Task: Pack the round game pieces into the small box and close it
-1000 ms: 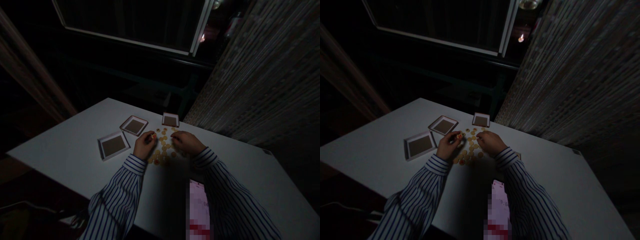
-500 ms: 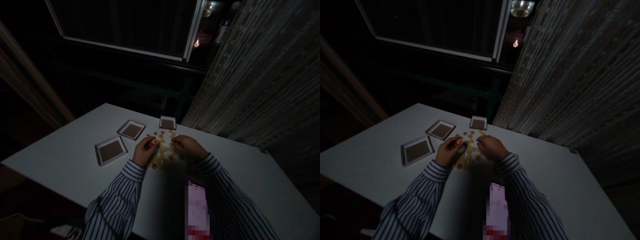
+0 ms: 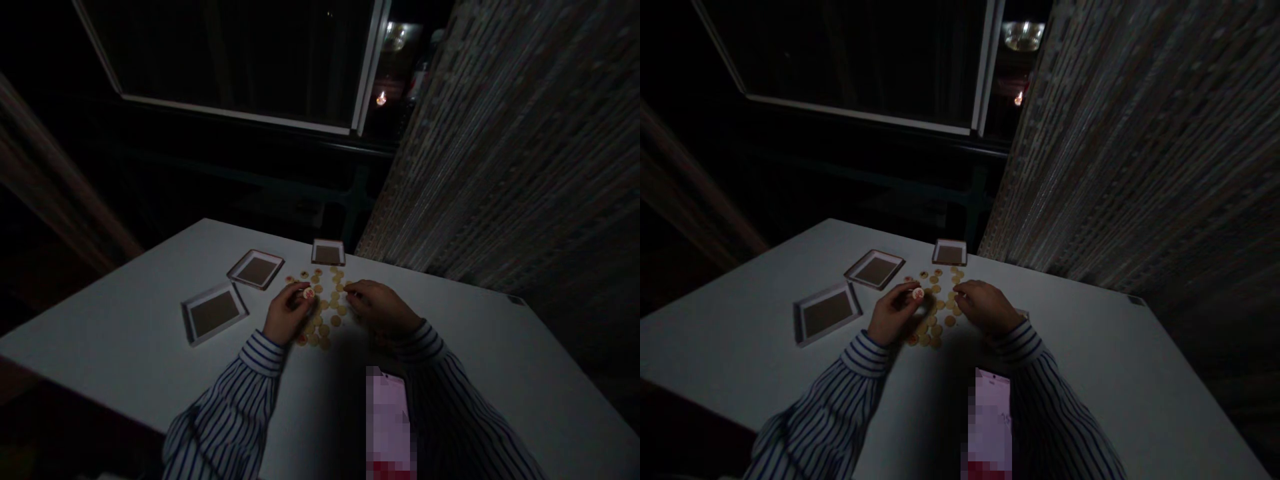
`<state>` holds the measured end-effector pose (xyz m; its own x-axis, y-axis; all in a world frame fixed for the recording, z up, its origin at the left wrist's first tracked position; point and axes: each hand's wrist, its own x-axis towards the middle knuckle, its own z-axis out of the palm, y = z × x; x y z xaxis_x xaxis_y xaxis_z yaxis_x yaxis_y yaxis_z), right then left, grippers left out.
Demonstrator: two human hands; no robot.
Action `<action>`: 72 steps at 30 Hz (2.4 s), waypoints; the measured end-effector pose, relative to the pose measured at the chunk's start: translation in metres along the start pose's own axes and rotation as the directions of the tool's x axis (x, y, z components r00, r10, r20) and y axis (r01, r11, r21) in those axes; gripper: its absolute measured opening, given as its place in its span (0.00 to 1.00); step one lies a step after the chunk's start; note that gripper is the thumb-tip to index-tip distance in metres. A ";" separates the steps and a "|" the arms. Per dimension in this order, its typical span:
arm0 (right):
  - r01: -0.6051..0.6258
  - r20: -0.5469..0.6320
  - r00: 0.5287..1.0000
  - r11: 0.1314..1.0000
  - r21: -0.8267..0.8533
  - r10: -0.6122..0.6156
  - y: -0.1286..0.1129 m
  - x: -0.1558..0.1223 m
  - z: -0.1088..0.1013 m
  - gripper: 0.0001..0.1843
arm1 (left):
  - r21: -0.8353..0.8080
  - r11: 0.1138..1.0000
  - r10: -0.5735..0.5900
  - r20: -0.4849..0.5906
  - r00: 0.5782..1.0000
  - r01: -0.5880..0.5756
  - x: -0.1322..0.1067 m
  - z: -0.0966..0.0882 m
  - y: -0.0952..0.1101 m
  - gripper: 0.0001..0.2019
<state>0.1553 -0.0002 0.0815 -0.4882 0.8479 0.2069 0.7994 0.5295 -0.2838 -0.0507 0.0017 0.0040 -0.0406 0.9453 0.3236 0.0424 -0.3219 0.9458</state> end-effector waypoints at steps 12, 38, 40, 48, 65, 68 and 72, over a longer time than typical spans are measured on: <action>-0.034 -0.132 0.990 0.998 0.057 0.041 0.014 -0.021 -0.007 0.16 | 0.032 0.999 0.035 0.021 0.999 -0.035 0.005 0.012 0.027 0.18; -0.022 -0.396 0.915 0.990 0.136 0.075 0.032 -0.055 -0.034 0.11 | 0.222 0.904 0.299 0.284 0.911 -0.366 0.029 0.063 0.072 0.14; -0.022 -0.415 0.906 0.989 0.149 0.083 0.034 -0.057 -0.036 0.10 | 0.216 0.895 0.317 0.307 0.897 -0.390 0.031 0.069 0.075 0.14; -0.057 -0.414 0.900 0.980 0.191 0.133 0.038 -0.062 -0.047 0.10 | 0.188 0.896 0.317 0.361 0.877 -0.401 0.041 0.092 0.089 0.14; -0.114 -0.272 0.865 0.694 0.710 0.421 0.044 -0.061 -0.046 0.10 | 0.190 0.856 0.340 0.492 0.801 -0.480 0.040 0.115 0.084 0.15; -0.110 -0.209 0.870 0.590 0.800 0.446 0.048 -0.062 -0.042 0.11 | 0.179 0.852 0.354 0.494 0.794 -0.492 0.039 0.119 0.080 0.15; -0.082 -0.198 0.867 0.523 0.849 0.458 0.055 -0.064 -0.039 0.11 | 0.166 0.864 0.341 0.502 0.795 -0.475 0.037 0.123 0.076 0.15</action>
<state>0.2436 -0.0264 0.0889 0.0124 0.9720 0.2347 0.1608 0.2297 -0.9599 0.0743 0.0188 0.0849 0.4831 0.6681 0.5660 0.2218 -0.7187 0.6590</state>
